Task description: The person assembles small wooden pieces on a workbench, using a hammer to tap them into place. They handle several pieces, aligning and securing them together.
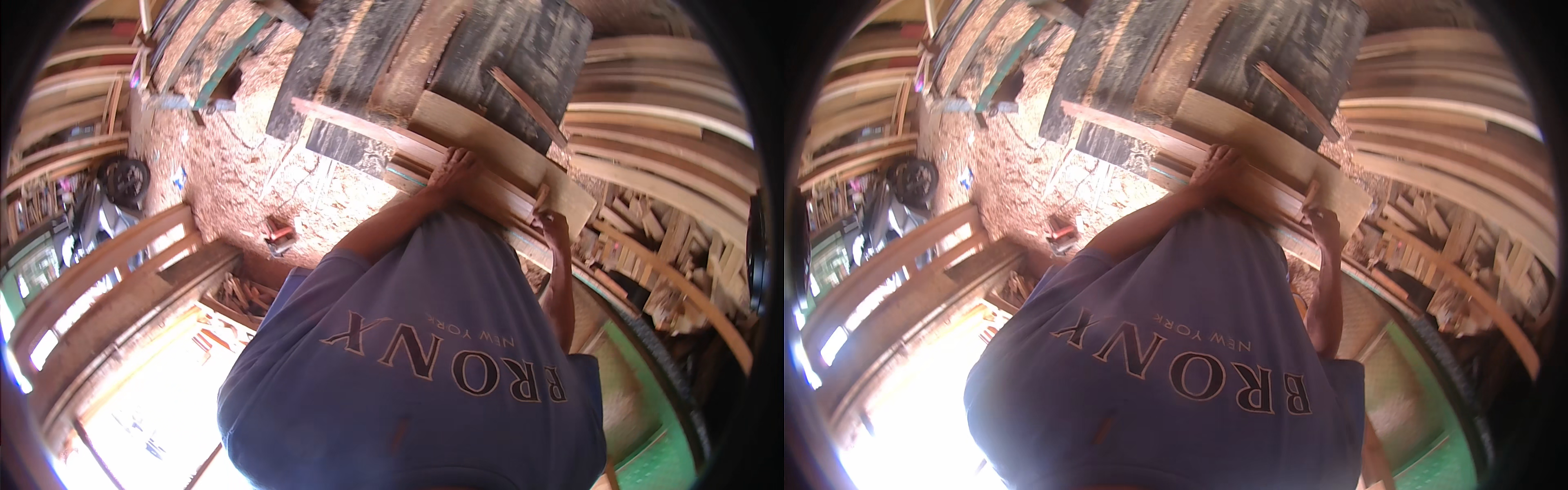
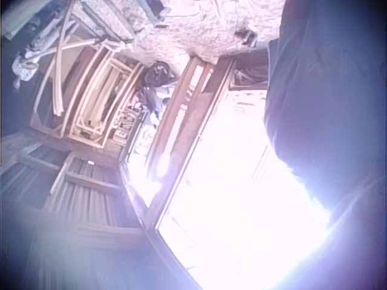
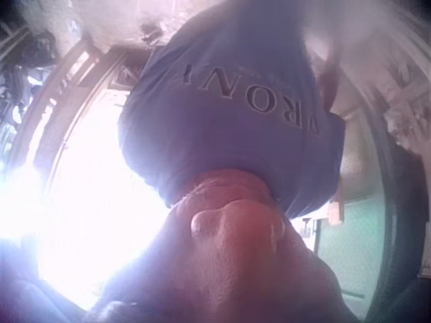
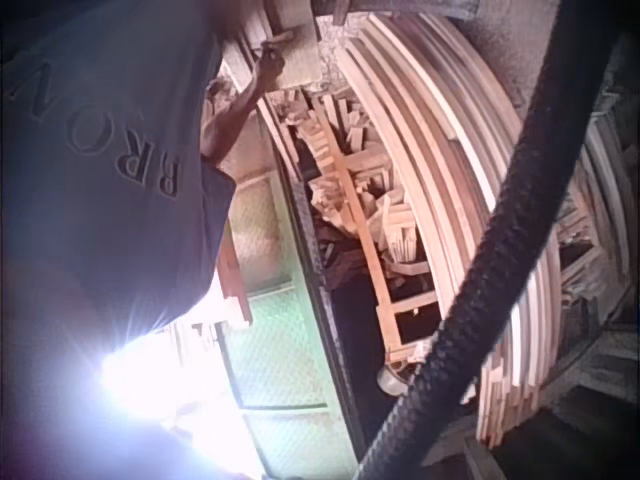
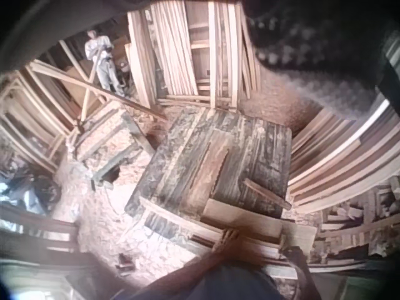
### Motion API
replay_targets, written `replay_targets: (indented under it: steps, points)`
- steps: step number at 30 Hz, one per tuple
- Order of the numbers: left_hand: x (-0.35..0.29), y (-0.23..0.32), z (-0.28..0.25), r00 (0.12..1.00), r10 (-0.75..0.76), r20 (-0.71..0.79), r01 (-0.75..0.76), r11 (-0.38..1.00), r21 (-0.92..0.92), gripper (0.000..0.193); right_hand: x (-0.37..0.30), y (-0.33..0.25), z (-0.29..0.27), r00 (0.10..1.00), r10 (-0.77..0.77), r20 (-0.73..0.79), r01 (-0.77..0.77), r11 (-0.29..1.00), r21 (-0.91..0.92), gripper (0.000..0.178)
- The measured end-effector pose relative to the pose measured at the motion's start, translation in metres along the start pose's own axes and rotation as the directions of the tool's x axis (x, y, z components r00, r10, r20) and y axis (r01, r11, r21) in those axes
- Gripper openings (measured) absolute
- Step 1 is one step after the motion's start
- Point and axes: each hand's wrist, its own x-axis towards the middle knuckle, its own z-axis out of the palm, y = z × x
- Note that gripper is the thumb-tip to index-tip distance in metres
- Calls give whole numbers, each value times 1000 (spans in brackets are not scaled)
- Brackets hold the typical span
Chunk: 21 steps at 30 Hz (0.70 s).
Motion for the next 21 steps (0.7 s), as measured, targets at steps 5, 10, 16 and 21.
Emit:
replay_targets:
  steps: [5,10,16,21]
  points:
    - [-5,-4,-1,996,18,-91,-16,1000,22,32,4,-6,-2,986,-123,-114,90,961,-260,37]
    - [-14,-9,-2,999,32,-44,-37,993,-115,42,-8,-29,23,898,-215,-383,-33,836,-548,55]
    - [-21,-7,-17,1000,-11,-2,10,994,-111,72,-29,-58,46,848,-397,-349,107,776,-622,68]
    - [-21,-5,-26,975,42,216,-11,990,-142,91,-38,-63,52,878,-193,-437,-99,821,-563,62]
